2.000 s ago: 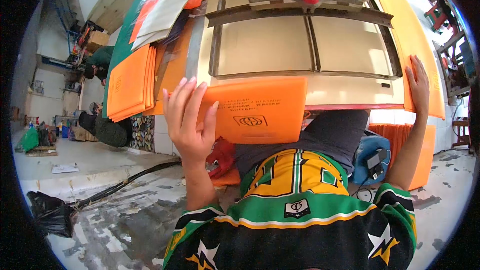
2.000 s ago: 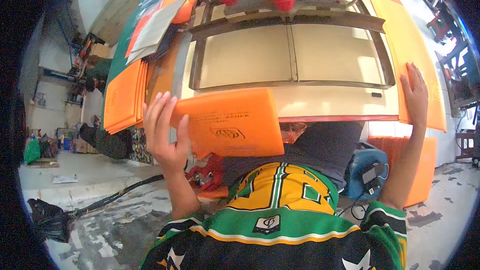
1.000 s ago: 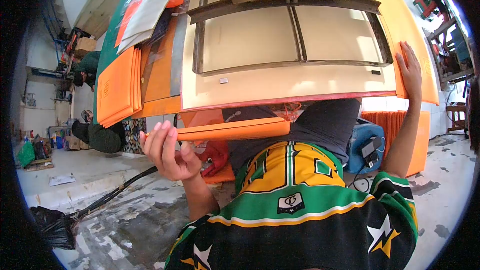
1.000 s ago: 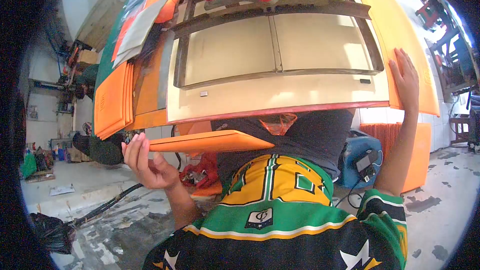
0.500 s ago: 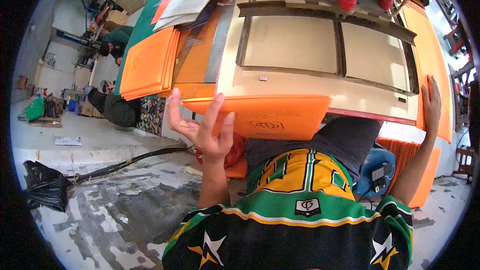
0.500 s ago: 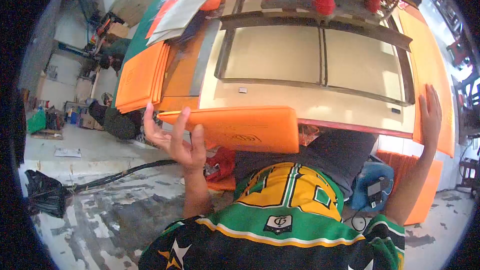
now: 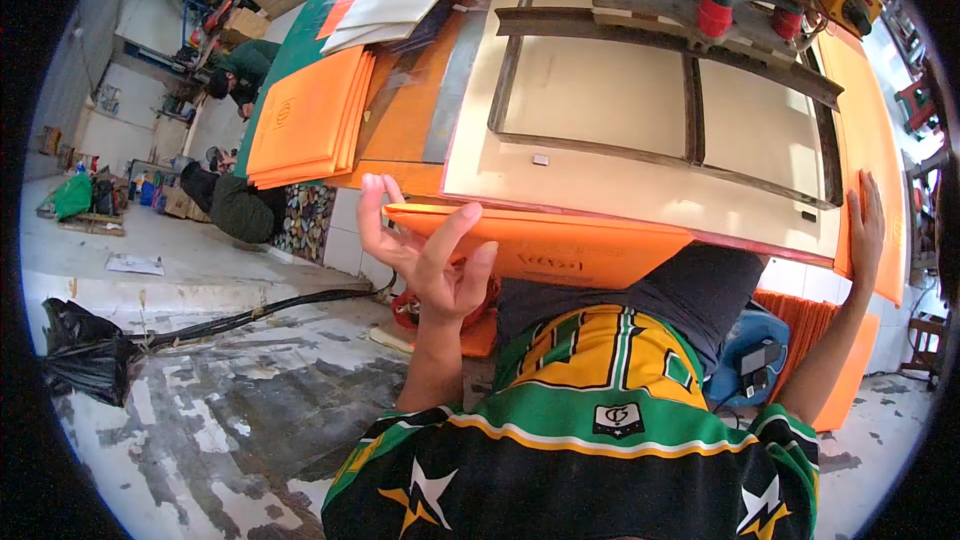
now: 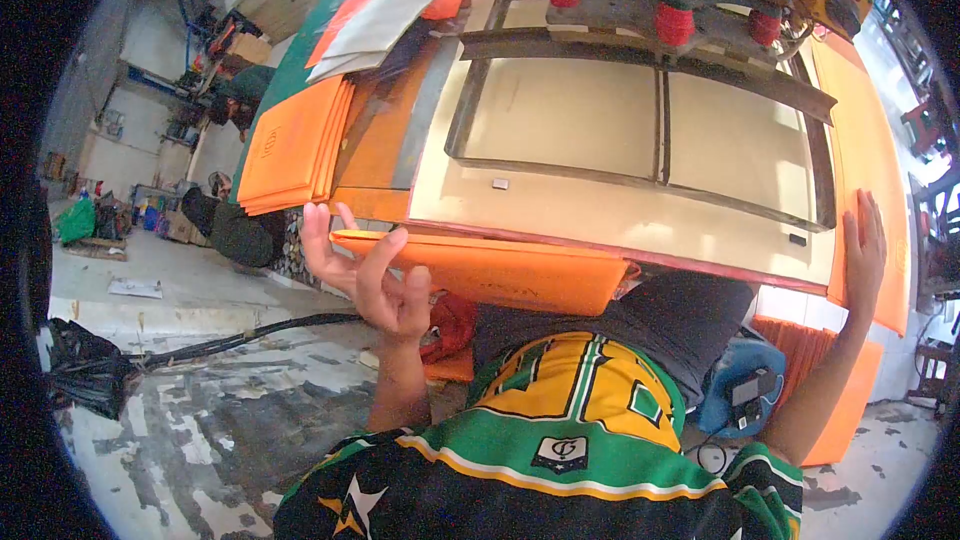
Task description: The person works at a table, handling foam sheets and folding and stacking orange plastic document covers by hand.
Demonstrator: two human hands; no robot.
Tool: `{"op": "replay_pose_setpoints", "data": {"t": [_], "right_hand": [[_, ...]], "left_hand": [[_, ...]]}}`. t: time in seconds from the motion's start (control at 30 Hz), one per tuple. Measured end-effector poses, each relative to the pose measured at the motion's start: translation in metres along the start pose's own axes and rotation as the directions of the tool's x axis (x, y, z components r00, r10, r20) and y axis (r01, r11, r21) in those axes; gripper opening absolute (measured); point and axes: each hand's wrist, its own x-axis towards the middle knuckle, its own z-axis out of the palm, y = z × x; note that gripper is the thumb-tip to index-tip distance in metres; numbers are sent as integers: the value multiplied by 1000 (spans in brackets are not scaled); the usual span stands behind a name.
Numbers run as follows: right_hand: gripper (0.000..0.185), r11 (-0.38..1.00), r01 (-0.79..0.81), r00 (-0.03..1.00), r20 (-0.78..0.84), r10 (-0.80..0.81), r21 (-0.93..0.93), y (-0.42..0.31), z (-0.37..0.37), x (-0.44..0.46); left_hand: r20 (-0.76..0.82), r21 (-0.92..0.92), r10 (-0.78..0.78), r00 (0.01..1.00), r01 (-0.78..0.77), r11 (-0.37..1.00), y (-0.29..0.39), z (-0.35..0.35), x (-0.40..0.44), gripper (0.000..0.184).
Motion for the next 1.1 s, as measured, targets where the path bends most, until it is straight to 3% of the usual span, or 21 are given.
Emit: {"op": "replay_pose_setpoints", "data": {"t": [0.47, 0.8, 0.93, 1.1], "right_hand": [[48, 999, -45, 999, 11, 46, -21, -9, -3, -1], [48, 998, -1, 1000, 18, 2, -65, 1, 1, 2], [48, 999, -3, 1000, 24, 4, -41, 0, 0, 2], [49, 999, 5, 1000, 15, -5, -47, 3, 2, 1]], "left_hand": [[5, -8, 11, 1000, -10, 1000, -8, 1, -5, 34], [127, -76, -221, 967, 231, 970, -45, 37, 15, 41], [171, -52, -167, 971, 178, 983, -50, 39, 20, 47], [72, -46, -202, 977, 205, 978, -71, 15, 23, 51]]}}
